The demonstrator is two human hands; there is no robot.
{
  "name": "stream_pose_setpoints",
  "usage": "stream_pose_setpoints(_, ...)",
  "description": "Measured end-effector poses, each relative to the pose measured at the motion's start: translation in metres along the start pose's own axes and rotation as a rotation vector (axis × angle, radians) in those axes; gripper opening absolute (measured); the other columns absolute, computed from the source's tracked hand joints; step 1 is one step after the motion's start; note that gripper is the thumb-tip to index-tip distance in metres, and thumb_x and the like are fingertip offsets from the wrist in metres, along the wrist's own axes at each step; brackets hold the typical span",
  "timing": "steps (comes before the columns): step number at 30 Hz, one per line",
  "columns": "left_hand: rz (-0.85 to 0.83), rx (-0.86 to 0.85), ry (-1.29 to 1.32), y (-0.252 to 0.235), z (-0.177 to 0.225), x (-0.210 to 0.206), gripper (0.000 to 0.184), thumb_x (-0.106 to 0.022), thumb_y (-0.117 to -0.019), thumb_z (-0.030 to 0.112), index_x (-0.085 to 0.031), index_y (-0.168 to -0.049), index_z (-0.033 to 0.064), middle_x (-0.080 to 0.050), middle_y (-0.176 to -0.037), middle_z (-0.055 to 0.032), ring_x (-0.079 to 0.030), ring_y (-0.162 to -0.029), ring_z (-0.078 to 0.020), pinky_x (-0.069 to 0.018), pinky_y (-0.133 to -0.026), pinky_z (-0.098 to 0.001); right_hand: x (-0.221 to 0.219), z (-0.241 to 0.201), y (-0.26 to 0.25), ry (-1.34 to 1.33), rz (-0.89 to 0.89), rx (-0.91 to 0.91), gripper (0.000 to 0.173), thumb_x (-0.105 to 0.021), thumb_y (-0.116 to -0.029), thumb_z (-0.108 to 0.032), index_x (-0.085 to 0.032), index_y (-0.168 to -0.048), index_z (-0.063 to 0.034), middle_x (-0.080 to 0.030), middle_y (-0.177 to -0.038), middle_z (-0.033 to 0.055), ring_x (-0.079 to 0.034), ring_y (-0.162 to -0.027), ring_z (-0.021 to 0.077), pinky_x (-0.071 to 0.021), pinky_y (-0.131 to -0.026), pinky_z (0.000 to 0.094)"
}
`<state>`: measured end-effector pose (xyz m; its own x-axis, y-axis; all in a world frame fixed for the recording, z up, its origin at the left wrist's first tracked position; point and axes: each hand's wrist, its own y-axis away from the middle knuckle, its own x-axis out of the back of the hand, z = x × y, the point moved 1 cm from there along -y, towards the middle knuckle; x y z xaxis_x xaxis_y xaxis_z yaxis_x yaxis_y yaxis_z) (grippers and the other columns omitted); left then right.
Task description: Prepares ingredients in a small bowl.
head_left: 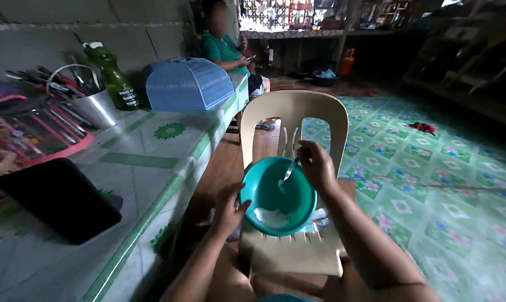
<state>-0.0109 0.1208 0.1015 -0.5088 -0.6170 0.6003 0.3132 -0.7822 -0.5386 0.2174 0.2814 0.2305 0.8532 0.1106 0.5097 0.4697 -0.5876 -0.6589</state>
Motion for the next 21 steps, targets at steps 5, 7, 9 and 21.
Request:
stream_pose_setpoints(5, -0.086, 0.070, -0.024, 0.043, -0.024, -0.025, 0.052, -0.072, -0.0926, 0.032, -0.064, -0.136, 0.0041, -0.061, -0.141, -0.0171, -0.052, -0.136, -0.0349, -0.0388, -0.116, -0.0514, -0.025, 0.015, 0.001, 0.006, -0.130, -0.070, 0.029, -0.058, -0.1022, -0.008, -0.064, -0.129, -0.0002, -0.071, -0.106, 0.0141, -0.070, -0.093, 0.0209, -0.0593, -0.087, 0.0387)
stream_pose_setpoints(7, -0.103, 0.060, -0.043, 0.050, -0.024, -0.030, 0.051, -0.072, -0.0930, 0.031, -0.065, -0.135, 0.0035, -0.061, -0.140, -0.0178, -0.053, -0.135, -0.0369, -0.0388, -0.116, -0.0519, -0.024, 0.012, 0.004, -0.029, 0.041, -0.001, 0.026, -0.061, -0.0989, -0.004, -0.066, -0.123, 0.0031, -0.071, -0.100, 0.0142, -0.071, -0.088, 0.0200, -0.0607, -0.083, 0.0367)
stream_pose_setpoints(9, -0.119, 0.072, -0.060, 0.051, -0.018, -0.036, 0.050, -0.072, -0.0933, 0.030, -0.065, -0.135, 0.0038, -0.060, -0.141, -0.0189, -0.052, -0.136, -0.0376, -0.0378, -0.116, -0.0524, -0.029, 0.019, 0.007, -0.018, -0.090, -0.110, 0.029, -0.057, -0.1017, -0.008, -0.064, -0.129, 0.0009, -0.071, -0.106, 0.0152, -0.070, -0.094, 0.0214, -0.0589, -0.088, 0.0384)
stream_pose_setpoints(21, 0.165, -0.635, -0.110, -0.136, 0.138, 0.008, 0.072, -0.048, -0.1049, 0.043, -0.036, -0.154, -0.0085, -0.032, -0.161, -0.0286, -0.029, -0.153, -0.0368, -0.0259, -0.124, -0.0525, -0.047, 0.065, 0.075, 0.003, -0.259, -0.252, 0.035, -0.055, -0.1011, -0.011, -0.062, -0.133, 0.0008, -0.071, -0.110, 0.0172, -0.070, -0.097, 0.0243, -0.0573, -0.090, 0.0400)
